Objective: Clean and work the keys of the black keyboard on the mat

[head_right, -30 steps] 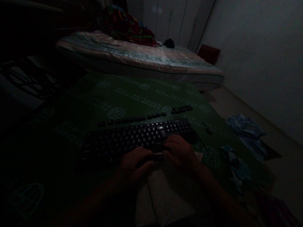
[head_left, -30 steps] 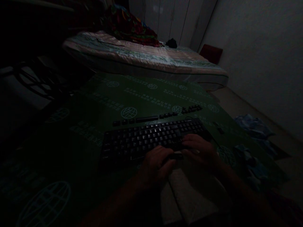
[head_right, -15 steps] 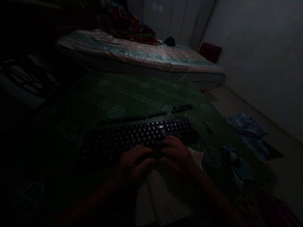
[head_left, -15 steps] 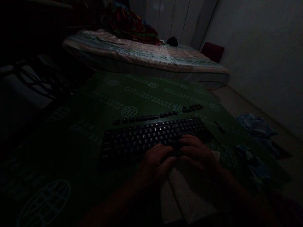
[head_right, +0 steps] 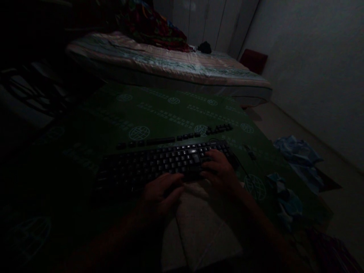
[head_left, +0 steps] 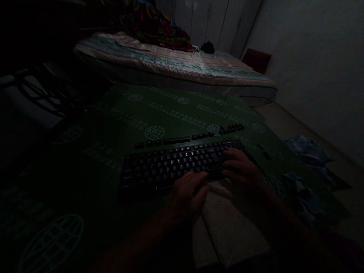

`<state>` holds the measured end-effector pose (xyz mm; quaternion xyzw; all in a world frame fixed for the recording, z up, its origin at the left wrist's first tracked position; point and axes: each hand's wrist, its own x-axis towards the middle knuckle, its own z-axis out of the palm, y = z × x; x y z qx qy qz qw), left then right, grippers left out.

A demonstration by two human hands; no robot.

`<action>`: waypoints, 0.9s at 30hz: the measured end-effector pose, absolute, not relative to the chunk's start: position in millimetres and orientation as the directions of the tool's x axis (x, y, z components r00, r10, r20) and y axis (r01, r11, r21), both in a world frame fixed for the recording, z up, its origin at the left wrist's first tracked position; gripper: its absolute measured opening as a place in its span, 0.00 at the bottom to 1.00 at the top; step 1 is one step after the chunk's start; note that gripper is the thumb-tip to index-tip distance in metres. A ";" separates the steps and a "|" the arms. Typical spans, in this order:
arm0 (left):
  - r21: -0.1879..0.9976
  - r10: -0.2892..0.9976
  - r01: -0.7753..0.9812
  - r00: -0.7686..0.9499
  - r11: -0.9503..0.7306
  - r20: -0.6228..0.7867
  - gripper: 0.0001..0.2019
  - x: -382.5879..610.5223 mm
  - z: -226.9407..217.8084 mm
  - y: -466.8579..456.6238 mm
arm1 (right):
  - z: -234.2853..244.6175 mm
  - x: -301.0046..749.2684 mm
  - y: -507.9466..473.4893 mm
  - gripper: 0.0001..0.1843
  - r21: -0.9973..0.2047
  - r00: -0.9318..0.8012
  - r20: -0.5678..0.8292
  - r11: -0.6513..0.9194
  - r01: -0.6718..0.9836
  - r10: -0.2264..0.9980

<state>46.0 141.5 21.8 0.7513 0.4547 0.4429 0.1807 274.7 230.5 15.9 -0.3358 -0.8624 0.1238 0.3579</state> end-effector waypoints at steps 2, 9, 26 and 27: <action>0.667 0.842 0.534 0.188 -0.520 0.506 0.10 46.0 23.0 141.7 | 13.8 275.7 238.8 0.09 -0.455 -0.516 0.520 0.732 0.507 0.681; 0.665 0.851 0.548 0.203 -0.508 0.484 0.09 45.7 25.6 142.5 | 6.8 270.7 251.8 0.06 -0.378 -0.572 0.507 0.762 0.526 0.645; 0.664 0.856 0.547 0.245 -0.510 0.455 0.08 45.6 26.3 142.7 | 10.3 264.1 254.7 0.04 -0.208 -0.649 0.519 0.819 0.535 0.556; 0.667 0.859 0.548 0.246 -0.505 0.449 0.08 45.3 26.1 142.5 | 10.8 263.4 254.0 0.03 -0.195 -0.651 0.520 0.820 0.539 0.552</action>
